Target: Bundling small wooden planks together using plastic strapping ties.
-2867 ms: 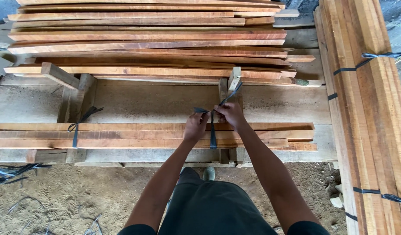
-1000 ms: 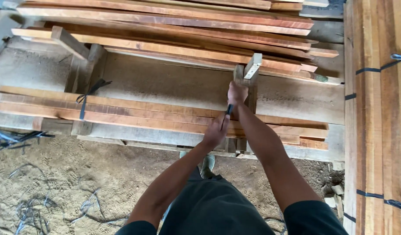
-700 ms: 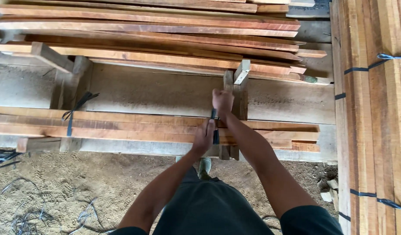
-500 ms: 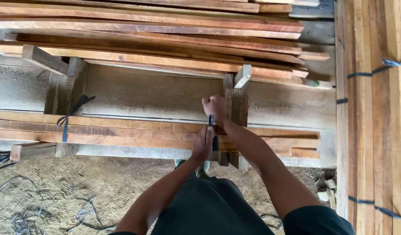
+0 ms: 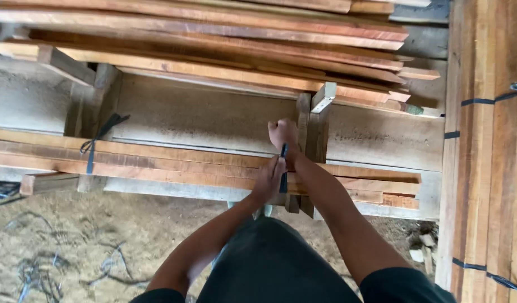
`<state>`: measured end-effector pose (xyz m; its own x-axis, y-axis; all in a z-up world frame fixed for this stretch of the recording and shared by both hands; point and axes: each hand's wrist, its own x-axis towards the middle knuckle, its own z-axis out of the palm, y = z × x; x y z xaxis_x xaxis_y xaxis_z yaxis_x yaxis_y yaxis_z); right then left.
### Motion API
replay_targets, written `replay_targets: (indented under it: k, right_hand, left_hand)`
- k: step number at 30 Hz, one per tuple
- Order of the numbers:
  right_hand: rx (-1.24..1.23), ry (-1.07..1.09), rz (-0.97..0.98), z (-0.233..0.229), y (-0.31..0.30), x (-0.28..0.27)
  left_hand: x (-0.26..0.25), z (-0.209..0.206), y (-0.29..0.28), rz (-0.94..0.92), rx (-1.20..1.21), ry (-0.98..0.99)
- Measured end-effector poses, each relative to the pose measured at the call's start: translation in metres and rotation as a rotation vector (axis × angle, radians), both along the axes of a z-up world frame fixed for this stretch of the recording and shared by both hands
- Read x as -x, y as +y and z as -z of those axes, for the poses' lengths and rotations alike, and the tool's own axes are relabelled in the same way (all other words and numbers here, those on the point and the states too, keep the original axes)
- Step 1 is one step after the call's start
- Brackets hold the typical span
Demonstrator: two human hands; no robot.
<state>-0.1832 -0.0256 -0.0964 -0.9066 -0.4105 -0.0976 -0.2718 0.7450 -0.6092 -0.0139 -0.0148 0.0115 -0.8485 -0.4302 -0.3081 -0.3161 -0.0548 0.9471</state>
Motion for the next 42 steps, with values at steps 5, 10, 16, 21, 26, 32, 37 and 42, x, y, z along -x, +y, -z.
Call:
replay_targets:
  k: [5,10,16,21,26,32,37,42]
  right_hand:
    - [0.257,0.082,0.106,-0.022,0.014,0.003]
    - [0.229,0.072,0.229,-0.002,0.013,0.015]
    - [0.224,0.080,0.198,-0.029,0.017,0.003]
    - [0.091,0.119,0.085,-0.027,0.008,-0.002]
    - [-0.053,-0.097,0.039,0.001,0.001,0.002]
    - [-0.109,-0.140,0.059,0.008,-0.004,0.005]
    - [-0.108,-0.090,0.059,-0.028,-0.003,0.001]
    - [0.000,-0.051,0.083,-0.026,0.000,0.007]
  left_hand:
    - [0.011,-0.037,0.007,-0.266,-0.291,0.207]
    - [0.004,-0.020,0.022,-0.182,0.090,0.014]
    - [-0.005,0.002,0.002,0.069,0.129,0.127]
    - [-0.007,0.019,-0.014,0.100,-0.021,0.147]
    - [-0.006,-0.028,-0.018,0.085,0.085,0.265]
    - [-0.003,-0.038,-0.020,0.123,0.184,0.225]
    - [0.002,-0.046,-0.020,0.119,0.146,0.238]
    - [0.013,-0.024,0.010,-0.178,-0.257,0.022]
